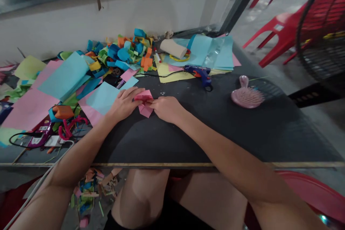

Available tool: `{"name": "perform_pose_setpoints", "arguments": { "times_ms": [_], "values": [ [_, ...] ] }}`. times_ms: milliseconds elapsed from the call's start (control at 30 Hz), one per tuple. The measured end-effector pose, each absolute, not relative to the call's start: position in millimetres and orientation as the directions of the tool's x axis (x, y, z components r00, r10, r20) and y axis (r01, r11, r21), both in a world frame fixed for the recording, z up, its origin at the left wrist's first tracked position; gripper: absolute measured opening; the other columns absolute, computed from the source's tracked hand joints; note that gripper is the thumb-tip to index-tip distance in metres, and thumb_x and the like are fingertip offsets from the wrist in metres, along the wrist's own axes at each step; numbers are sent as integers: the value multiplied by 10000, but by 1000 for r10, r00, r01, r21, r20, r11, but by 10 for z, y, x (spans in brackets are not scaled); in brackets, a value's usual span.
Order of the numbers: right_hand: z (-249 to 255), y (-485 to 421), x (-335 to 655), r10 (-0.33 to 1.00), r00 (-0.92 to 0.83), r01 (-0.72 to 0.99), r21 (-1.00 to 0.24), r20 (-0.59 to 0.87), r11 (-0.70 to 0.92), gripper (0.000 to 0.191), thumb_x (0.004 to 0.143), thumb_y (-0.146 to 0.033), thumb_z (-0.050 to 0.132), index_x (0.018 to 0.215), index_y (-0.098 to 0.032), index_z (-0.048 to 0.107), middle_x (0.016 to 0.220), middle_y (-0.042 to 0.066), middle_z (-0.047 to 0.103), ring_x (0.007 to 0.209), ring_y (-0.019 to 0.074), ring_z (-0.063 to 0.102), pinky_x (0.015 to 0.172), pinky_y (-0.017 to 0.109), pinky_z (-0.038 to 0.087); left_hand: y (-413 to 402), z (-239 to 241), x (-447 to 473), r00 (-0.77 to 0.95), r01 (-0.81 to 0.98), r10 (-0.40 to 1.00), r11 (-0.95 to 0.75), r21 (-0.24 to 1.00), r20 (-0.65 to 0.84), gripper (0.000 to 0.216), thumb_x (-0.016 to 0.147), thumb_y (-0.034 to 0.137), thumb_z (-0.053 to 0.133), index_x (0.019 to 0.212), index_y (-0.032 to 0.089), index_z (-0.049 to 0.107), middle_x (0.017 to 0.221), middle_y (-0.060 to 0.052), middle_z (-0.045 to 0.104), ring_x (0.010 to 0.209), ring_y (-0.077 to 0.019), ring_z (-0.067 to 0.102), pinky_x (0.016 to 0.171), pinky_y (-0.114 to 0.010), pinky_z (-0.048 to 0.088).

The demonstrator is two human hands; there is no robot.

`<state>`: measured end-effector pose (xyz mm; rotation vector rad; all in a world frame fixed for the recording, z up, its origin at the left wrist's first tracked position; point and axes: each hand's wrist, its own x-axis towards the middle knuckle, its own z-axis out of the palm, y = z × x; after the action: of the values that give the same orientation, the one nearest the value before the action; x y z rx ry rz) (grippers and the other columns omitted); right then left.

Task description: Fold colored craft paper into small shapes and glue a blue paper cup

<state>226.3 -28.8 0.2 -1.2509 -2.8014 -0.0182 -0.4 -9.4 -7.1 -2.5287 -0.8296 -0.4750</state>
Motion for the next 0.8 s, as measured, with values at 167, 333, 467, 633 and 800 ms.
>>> {"name": "perform_pose_setpoints", "arguments": {
  "times_ms": [167,333,467,633,800],
  "values": [
    [31,-313,2244,752,-657,753,-1,47,658,389,935,-157,453,1232,-243,690,1260,30,698,959,218,701,761,347,551,-150,-6,14,793,594,442,-714,-371,420,136,941,215,574,882,228,696,1412,-33,585,1318,-214,503,1007,-348,445],
    [17,-319,2256,744,-666,744,-15,62,668,419,943,-157,450,1296,-268,647,1289,17,680,977,211,699,796,346,552,-255,73,-25,673,728,558,-613,-306,485,93,913,326,632,901,243,672,1537,-66,442,1377,-270,446,1073,-443,382],
    [5,-315,2267,745,-665,746,1,51,666,448,941,-152,442,1334,-275,618,1307,12,667,1003,224,693,844,371,548,-270,77,-32,705,694,496,-631,-348,507,128,955,256,562,870,261,657,1499,-22,495,1379,-208,449,1094,-405,370],
    [16,-319,2263,743,-668,743,-4,44,669,420,945,-152,437,1294,-246,651,1285,11,684,965,227,690,799,366,548,-210,30,-16,755,638,474,-688,-345,452,122,945,217,568,900,257,674,1460,2,539,1370,-198,452,1088,-379,398],
    [-20,-309,2271,739,-667,741,-22,95,672,434,936,-145,454,1309,-279,631,1301,-10,675,923,209,685,767,354,540,-150,-39,-10,730,661,506,-693,-288,460,141,941,221,571,861,233,686,1447,-20,547,1356,-227,460,1073,-400,414]
  ]
}}
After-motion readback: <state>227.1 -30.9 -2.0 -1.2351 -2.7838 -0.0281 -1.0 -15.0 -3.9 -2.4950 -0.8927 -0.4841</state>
